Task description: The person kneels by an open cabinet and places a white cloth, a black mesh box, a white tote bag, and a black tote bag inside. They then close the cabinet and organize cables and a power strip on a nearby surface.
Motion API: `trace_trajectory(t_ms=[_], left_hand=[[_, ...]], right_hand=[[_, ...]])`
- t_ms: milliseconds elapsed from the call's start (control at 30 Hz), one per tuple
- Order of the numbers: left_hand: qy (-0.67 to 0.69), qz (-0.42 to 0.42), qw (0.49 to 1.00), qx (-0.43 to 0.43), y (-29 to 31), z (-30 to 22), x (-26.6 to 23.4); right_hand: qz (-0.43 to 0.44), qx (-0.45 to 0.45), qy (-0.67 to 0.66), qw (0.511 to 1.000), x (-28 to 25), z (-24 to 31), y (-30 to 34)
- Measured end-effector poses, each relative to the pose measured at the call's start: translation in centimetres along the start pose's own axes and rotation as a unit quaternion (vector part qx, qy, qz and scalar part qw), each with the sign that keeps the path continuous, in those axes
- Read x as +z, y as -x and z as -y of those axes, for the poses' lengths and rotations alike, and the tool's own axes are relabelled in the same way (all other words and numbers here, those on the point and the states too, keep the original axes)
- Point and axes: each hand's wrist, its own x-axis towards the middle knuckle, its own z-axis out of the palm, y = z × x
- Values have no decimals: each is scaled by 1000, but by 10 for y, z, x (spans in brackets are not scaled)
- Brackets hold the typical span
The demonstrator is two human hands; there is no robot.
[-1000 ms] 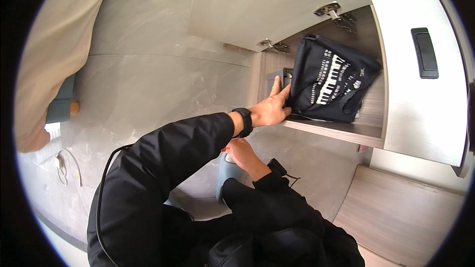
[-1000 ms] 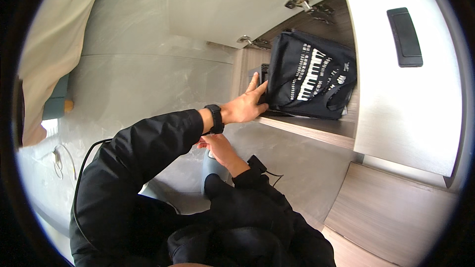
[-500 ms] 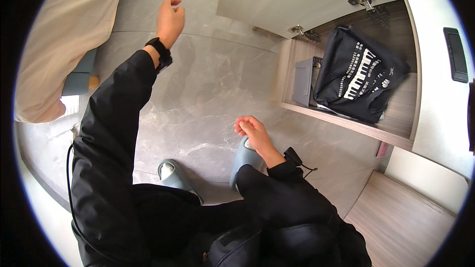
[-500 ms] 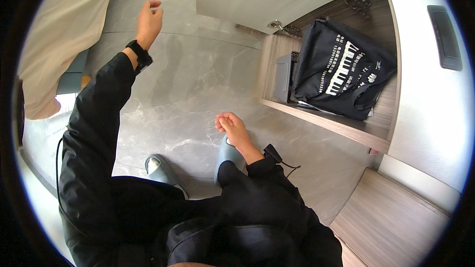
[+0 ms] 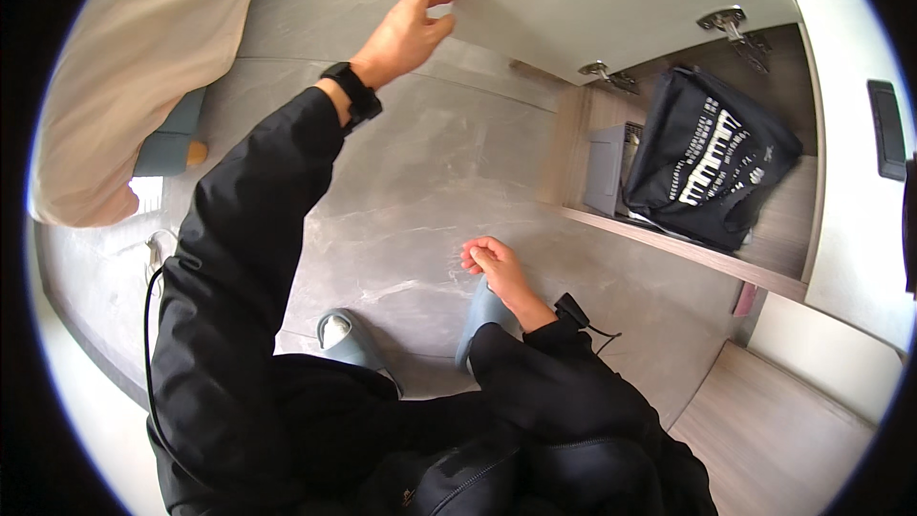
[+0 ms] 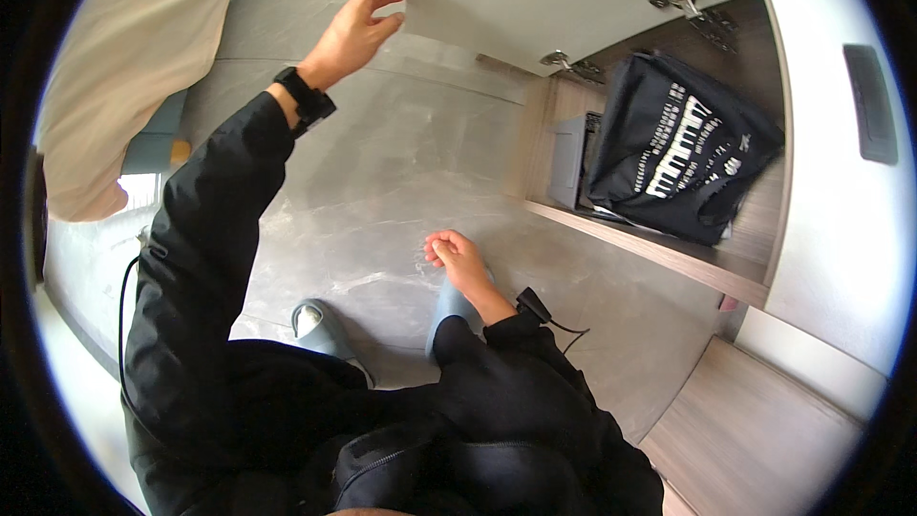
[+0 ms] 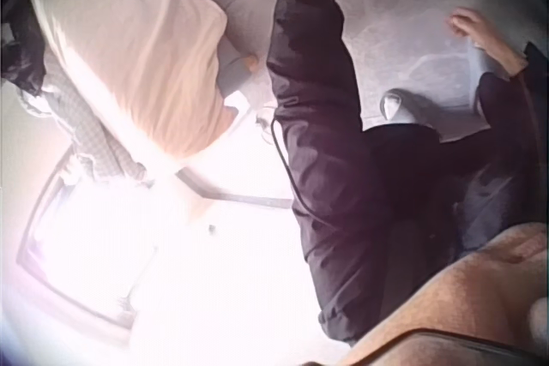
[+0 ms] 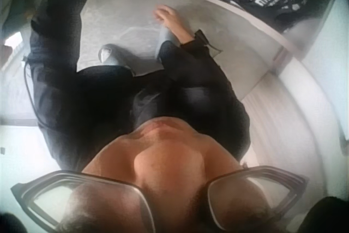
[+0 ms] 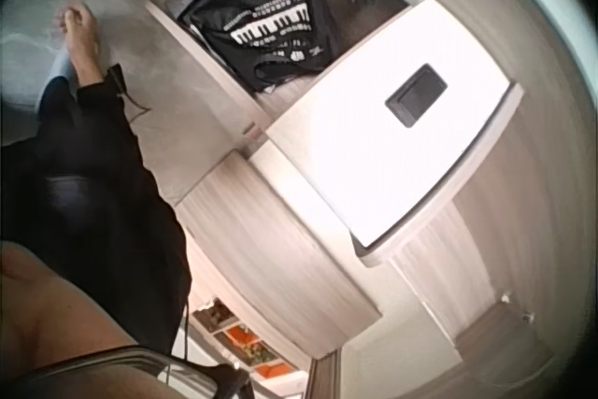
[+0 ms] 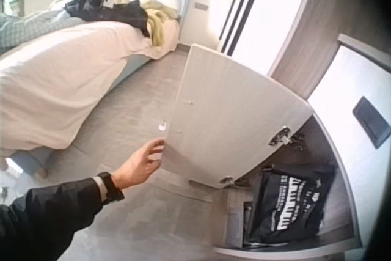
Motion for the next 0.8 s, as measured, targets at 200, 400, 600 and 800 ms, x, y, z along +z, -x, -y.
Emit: trace_trajectory(t_ms=[200,400,600,800], left_hand=[[-40,-37,998,8,19,-4,9],[-109,-81,989,63,56,-8,32],[-66,5,993,102,129,-48,74],[-9,130,990,52,158,-54,114]], right_hand=[[-7,16,14,1000,-3,-12,4],[-4,5,11,1000,6,-14,1],[1,39,39,998,10,-16,-9],[13,26,52,998,11,-18,-5]])
